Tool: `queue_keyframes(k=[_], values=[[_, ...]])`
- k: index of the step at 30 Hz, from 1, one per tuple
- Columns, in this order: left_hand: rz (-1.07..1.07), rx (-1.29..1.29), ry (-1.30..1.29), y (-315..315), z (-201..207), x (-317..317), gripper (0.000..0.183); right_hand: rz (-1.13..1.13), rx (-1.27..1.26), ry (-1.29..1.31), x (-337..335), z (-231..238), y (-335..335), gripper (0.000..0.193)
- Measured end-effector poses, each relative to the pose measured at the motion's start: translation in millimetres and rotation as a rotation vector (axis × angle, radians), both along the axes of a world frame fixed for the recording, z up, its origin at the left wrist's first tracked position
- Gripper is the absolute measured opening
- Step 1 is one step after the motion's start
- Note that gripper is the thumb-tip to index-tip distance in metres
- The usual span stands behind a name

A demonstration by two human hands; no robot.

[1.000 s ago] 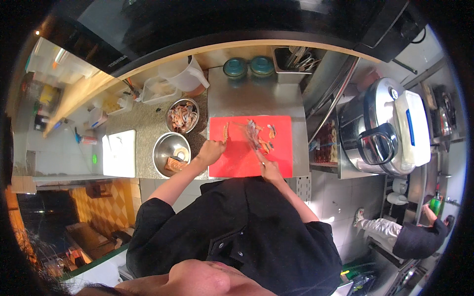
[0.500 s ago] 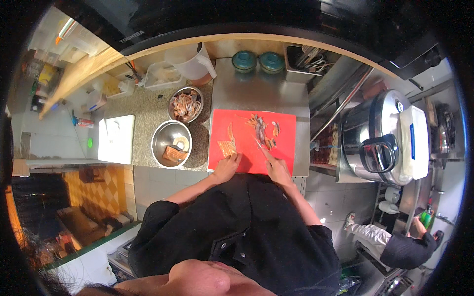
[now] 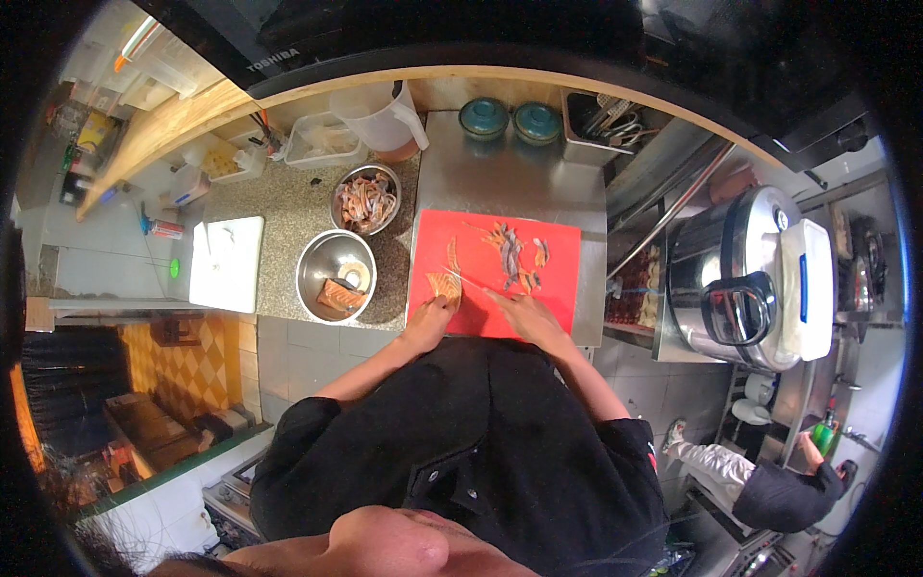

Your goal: The person slices a piece of salmon on a red cutting board using a knife. They repeatedly cut the salmon into thin strips and place them into a metal bowl. The person handles the salmon and knife throughout the clip.

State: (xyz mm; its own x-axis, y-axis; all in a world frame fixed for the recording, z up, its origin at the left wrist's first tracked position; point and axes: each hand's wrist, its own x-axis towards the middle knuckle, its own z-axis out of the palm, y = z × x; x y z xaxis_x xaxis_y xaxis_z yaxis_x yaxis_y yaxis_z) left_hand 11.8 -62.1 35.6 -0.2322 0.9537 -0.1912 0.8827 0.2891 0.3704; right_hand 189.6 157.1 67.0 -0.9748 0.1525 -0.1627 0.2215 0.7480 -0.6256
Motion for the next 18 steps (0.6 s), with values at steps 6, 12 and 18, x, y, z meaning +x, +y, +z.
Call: queue_keyframes(k=[6, 12, 18], values=[[-0.024, 0.029, 0.226, 7.0, 6.9, -10.6, 0.020, 0.022, 0.072, -0.044, -2.9, -14.8, 7.5, 0.054], [-0.077, 0.278, 0.191, 11.5, -4.4, -22.9, 0.027, 0.045, 0.080, -0.015, -6.0, -15.9, 14.7, 0.056], [-0.102, 0.281, 0.102, 10.5, -11.5, -24.8, 0.030, 0.090, 0.086, -0.013, -10.7, -14.1, 14.6, 0.060]])
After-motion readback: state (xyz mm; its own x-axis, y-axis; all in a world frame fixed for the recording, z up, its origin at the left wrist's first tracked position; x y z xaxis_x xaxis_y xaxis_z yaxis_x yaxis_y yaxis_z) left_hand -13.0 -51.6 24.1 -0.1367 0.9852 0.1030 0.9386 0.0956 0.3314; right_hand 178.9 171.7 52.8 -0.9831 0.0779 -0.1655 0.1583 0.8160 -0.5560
